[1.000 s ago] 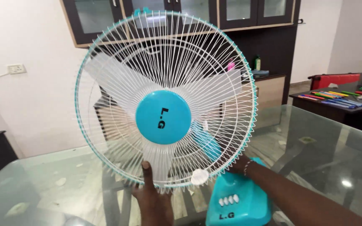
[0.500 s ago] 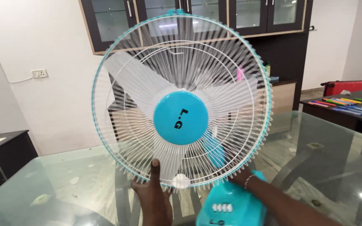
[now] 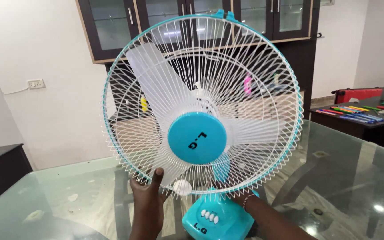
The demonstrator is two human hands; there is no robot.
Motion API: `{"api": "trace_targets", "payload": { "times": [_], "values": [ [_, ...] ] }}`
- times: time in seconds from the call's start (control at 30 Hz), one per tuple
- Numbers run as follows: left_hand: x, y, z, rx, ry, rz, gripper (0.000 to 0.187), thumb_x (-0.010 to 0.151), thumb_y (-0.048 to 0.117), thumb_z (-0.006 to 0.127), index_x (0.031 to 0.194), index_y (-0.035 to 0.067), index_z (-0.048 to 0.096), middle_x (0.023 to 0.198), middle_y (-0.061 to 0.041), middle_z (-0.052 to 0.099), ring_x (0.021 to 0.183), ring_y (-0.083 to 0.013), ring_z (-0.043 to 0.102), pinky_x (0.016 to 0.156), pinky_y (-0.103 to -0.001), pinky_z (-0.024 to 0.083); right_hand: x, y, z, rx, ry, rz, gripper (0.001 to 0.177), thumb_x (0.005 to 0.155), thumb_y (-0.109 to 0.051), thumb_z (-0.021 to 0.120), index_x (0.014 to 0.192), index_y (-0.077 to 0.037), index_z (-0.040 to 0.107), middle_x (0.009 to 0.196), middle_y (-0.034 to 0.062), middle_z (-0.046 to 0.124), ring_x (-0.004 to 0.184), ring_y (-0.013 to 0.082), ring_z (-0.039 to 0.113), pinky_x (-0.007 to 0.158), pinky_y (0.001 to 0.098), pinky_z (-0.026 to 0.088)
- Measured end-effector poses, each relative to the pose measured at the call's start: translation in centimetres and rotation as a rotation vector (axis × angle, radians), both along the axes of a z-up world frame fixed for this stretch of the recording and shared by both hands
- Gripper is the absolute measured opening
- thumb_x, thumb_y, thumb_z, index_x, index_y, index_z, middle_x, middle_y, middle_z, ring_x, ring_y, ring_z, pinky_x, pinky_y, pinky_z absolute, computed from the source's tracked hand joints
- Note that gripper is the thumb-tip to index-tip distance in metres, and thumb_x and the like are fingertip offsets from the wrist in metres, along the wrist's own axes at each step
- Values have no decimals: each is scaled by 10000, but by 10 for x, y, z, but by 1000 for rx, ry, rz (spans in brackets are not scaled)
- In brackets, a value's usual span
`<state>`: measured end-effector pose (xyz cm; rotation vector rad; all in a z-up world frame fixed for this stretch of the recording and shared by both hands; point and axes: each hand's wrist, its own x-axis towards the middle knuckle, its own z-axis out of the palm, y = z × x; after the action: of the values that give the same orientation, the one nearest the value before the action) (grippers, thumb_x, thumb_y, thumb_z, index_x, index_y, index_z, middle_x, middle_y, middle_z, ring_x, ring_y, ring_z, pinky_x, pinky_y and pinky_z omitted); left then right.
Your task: The person disassembles a teal LG table fan on a glass table. They remove the front grille, then the fan blades, and finally the rear grille, using a yellow screwdriver to loosen the central hub nut. The components are placed on the table as they are removed.
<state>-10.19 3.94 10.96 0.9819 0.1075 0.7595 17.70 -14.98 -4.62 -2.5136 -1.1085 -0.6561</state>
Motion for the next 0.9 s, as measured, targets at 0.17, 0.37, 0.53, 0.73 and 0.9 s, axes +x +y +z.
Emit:
{"api": "trace_targets", "payload": {
  "times": [0.17,0.37,0.53,0.73,0.9],
  "values": [
    [-7,-14,2,85,0,-57,898,732,242,835,1478,76,364,1355,-142,613,1180,-310,655,937,-540,590,-9,-31,-5,-49,43,40,458,953,-308,580,1380,-144,593,1433,131,572,1316,331,529,1112,454,415],
    [-13,-34,10,29,103,-29,904,755,233,833,1459,191,267,1328,-99,596,1168,-293,649,944,-558,569,-9,-68,-24,-107,103,115,453,954,-304,576,1380,-150,595,1435,125,574,1317,326,529,1113,448,417],
    [-22,-32,10,56,27,-46,887,704,230,825,1453,120,363,1346,-155,597,1153,-315,653,914,-555,573,24,-99,-33,-91,74,155,450,954,-301,573,1380,-156,597,1437,120,575,1319,322,530,1114,442,418],
    [-25,-26,1,16,63,-7,957,741,302,814,1528,107,304,1415,-122,549,1245,-300,598,949,-536,526,41,-156,9,7,-187,96,429,928,-281,600,1338,-160,634,1382,109,626,1261,316,587,1077,432,462],
    [-7,-18,-8,-8,97,3,1081,740,288,827,1592,88,192,1491,-62,475,1331,-258,521,987,-539,477,-16,-192,107,605,282,-189,350,875,-212,686,1202,-91,712,1170,132,746,1049,282,710,919,410,549]
  ]
}}
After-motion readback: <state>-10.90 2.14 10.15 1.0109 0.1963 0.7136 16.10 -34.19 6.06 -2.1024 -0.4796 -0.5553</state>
